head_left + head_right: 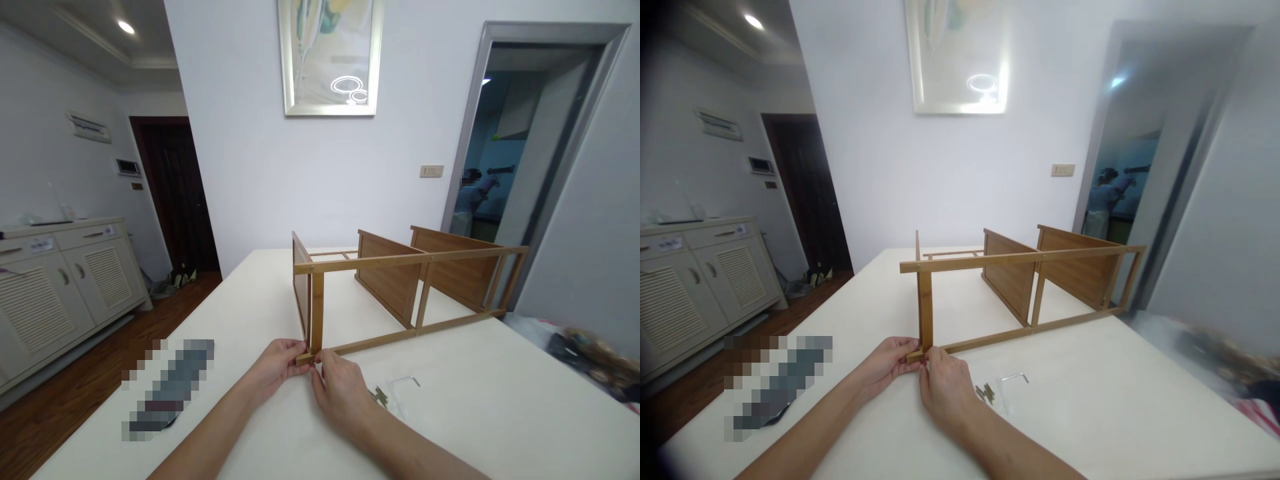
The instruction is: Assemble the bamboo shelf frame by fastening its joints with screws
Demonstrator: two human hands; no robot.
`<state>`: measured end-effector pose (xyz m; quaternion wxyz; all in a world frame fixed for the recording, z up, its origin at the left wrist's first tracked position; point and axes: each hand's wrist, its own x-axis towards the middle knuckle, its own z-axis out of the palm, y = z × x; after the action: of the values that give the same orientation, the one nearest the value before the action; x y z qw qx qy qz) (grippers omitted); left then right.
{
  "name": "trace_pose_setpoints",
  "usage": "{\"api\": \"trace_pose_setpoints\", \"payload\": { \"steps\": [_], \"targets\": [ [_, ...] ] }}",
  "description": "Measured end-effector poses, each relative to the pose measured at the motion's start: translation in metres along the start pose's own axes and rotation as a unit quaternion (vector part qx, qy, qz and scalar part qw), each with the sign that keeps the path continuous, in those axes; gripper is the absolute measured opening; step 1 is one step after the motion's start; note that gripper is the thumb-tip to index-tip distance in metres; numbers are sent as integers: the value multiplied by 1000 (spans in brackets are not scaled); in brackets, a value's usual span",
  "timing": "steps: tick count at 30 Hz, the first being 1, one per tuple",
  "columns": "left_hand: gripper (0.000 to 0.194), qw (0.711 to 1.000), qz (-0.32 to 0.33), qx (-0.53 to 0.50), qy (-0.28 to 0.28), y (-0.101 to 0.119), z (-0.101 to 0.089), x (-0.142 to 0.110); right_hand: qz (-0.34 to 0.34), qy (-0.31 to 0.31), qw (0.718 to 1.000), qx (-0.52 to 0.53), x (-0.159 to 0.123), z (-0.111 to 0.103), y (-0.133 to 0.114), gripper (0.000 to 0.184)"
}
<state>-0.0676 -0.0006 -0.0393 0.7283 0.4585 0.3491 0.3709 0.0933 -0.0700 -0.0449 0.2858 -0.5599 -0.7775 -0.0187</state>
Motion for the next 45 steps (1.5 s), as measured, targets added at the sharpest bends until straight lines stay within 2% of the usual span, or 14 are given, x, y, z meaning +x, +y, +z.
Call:
{"api": "trace_pose_setpoints", "payload": {
  "steps": [8, 18, 22, 28, 37, 45],
  "targets": [
    [24, 1000, -1, -10, 6, 0, 4, 0, 17, -16, 1000, -4, 3, 3, 2, 11],
    [25, 1000, 5, -11, 0, 4, 7, -3, 2, -18, 1000, -1, 5, 4, 0, 7],
    [24, 1000, 8, -13, 10, 2, 7, -1, -8, -9, 999, -30, 5, 5, 0, 5],
    [21, 999, 14, -23, 26, -1, 8, 1, -20, -20, 995, -98, 9, 5, -4, 12],
    [25, 999, 19, -19, 19, -4, 6, 3, -17, -43, 993, -108, 6, -5, -11, 26],
    [26, 1000, 20, -17, 10, -2, 8, 0, -11, -22, 997, -74, 2, -6, -6, 12]
  ]
}}
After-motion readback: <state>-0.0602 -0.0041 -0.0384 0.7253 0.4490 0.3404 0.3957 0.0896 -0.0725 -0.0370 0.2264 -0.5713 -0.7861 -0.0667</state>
